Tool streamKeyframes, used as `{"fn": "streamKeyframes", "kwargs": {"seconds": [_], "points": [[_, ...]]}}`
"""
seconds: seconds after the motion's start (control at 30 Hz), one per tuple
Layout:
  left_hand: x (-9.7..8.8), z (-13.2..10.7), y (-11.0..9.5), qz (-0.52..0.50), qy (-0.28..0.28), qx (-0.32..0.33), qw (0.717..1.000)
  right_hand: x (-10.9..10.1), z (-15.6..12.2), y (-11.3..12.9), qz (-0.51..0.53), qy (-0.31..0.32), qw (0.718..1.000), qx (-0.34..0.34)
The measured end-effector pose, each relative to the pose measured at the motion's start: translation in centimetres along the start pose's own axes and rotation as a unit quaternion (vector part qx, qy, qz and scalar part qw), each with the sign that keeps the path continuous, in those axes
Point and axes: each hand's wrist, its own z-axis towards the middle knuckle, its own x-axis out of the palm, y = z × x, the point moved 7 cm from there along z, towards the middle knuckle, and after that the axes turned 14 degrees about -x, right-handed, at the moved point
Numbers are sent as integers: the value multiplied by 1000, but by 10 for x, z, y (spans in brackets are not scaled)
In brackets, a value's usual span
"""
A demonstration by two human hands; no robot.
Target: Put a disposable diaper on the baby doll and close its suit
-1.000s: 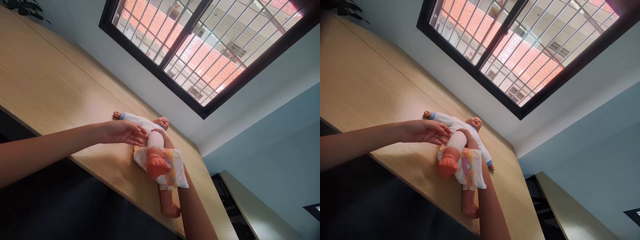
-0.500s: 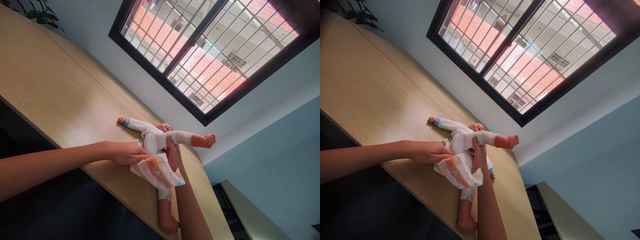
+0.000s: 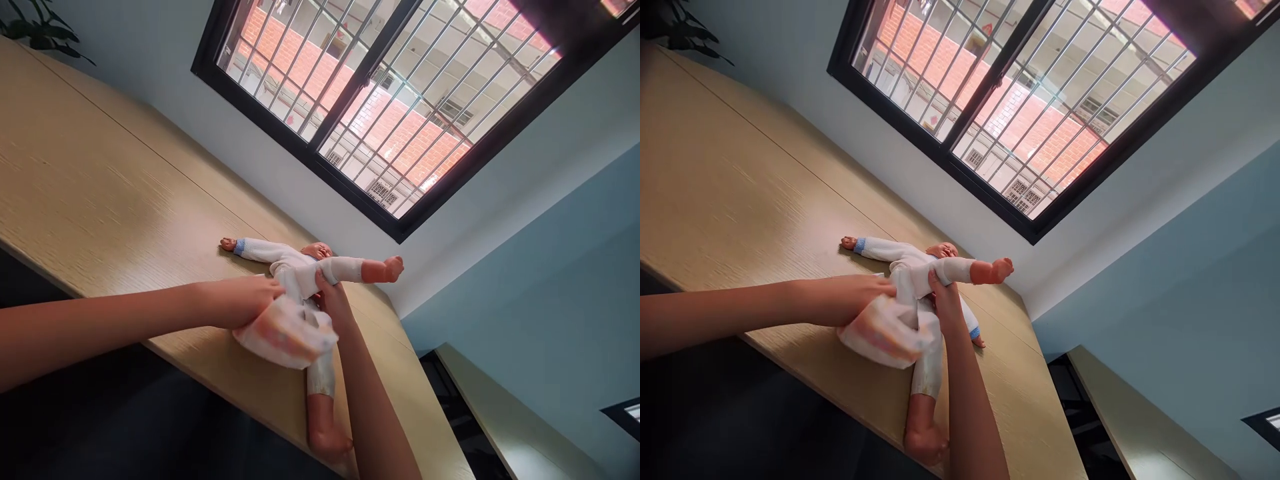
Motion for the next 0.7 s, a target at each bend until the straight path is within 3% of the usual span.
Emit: {"fn": "streamKeyframes", "kwargs": {"seconds": [0.07,0.13,0.23,0.4,0.57,0.7], "points": [[11,-5,-12,-3,84,39,996,2,-2,-4,43,12,999,30],[19,-9,-13,2,124,23,992,3,-3,-3,50,23,998,29],[27,-10,-1,51,95,-42,993,1,-4,-2,50,14,998,34],[35,-6,4,65,54,-23,996,0,-6,6,52,-14,998,38],[36,18,8,24,78,-67,994,8,-7,26,49,-14,999,20],[36,34,15,8,38,-129,991,15,-7,42,41,4,999,7]]}}
